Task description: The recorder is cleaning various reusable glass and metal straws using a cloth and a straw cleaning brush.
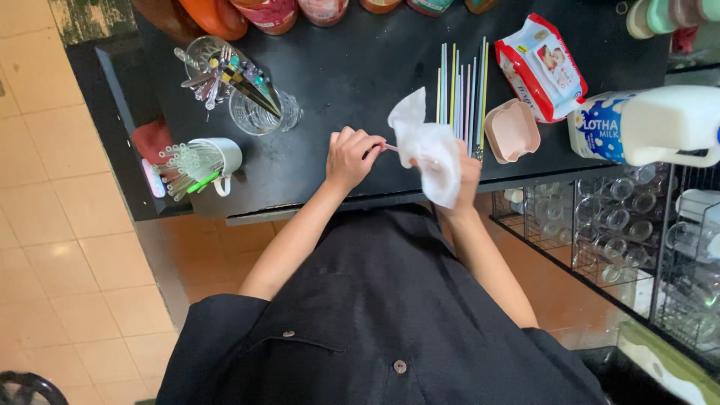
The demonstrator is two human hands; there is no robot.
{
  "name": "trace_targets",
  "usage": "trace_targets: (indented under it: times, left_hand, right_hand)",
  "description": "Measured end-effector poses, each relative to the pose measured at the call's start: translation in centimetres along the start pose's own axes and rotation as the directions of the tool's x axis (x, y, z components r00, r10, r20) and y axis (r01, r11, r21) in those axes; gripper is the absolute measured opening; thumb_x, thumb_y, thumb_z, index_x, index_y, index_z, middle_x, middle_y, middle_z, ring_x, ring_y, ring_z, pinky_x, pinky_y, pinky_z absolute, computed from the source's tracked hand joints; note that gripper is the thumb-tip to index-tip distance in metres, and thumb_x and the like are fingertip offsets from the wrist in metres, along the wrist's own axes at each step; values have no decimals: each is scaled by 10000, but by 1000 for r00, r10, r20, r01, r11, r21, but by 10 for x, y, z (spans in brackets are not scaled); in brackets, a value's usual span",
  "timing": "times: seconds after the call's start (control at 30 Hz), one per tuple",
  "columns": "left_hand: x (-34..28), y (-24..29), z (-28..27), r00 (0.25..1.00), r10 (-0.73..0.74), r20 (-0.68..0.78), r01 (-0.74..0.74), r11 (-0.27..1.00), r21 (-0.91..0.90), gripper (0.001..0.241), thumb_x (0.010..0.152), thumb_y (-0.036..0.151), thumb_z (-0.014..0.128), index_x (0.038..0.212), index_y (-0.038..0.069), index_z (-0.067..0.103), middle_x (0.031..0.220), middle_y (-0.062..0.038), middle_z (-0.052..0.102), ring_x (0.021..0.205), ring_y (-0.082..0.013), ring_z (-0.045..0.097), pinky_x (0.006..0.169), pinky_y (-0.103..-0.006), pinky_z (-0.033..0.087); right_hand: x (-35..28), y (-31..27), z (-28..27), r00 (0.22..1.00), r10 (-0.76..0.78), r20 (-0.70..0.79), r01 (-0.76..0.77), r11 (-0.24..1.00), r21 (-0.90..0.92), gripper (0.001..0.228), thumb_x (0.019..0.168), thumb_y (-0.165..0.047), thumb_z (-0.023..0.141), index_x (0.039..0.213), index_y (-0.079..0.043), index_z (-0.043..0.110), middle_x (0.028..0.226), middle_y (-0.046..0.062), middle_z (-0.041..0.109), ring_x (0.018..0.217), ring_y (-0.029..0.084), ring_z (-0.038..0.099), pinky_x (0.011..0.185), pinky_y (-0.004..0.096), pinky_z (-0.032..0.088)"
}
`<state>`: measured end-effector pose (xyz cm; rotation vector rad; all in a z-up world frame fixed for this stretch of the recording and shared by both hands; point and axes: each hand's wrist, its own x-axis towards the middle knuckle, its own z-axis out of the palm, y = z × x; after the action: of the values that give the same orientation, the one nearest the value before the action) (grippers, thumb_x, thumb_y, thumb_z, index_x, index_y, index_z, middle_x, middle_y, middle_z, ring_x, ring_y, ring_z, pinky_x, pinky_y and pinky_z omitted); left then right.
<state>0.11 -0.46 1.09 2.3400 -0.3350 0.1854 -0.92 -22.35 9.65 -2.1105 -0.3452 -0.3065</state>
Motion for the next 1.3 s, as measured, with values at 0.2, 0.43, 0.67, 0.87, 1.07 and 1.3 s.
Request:
trace_targets:
  times: [0.2,0.43,0.67,0.87,1.07,1.3]
  left_hand:
    - [-4,-5,3,1000,16,-19,-15,999,49,92,835,195,806,908,166,757,815,31,604,846,-201,572,766,-370,386]
    - [-8,-5,6,998,2,-57,2,998,70,110,849,203,806,907,154,727,842,27,607,860,-196,575,773,-361,402]
    - [-4,1,0,994,-33,-103,34,999,8,100,889,255,797,940,178,757,823,29,615,824,-193,575,743,-359,391]
    - [-9,-3,4,992,-44,-115,47,998,31,95,902,248,797,935,168,757,817,16,599,829,-206,570,756,-364,407]
    - [-10,-4,5,993,-43,-110,49,997,52,113,899,248,789,919,148,741,812,-5,580,837,-215,572,754,-367,414]
    - [-1,1,-6,997,5,-75,-2,999,32,94,920,225,787,944,151,735,806,7,593,805,-204,565,733,-359,392]
  right_hand:
    - [-3,49,44,917,172,359,-178,984,-18,178,828,-49,774,996,-96,815,913,90,750,831,237,696,742,377,522]
    - [32,26,11,873,85,479,-147,985,92,151,892,-92,783,1041,-70,790,987,100,743,900,244,704,785,370,531]
    - [57,-7,-10,930,-210,302,170,973,154,188,805,-46,851,968,-55,757,984,91,758,993,253,728,908,392,549]
    - [58,51,35,859,-235,456,152,966,211,213,804,-1,773,1004,-74,776,981,101,762,927,289,703,862,398,511]
    - [72,56,22,777,-205,596,83,971,225,255,822,-2,778,1066,-74,779,1018,108,766,931,283,712,852,372,534]
    - [88,-6,-12,922,-229,312,193,971,142,313,826,-43,929,1063,-11,727,1030,120,755,1006,268,739,981,398,555]
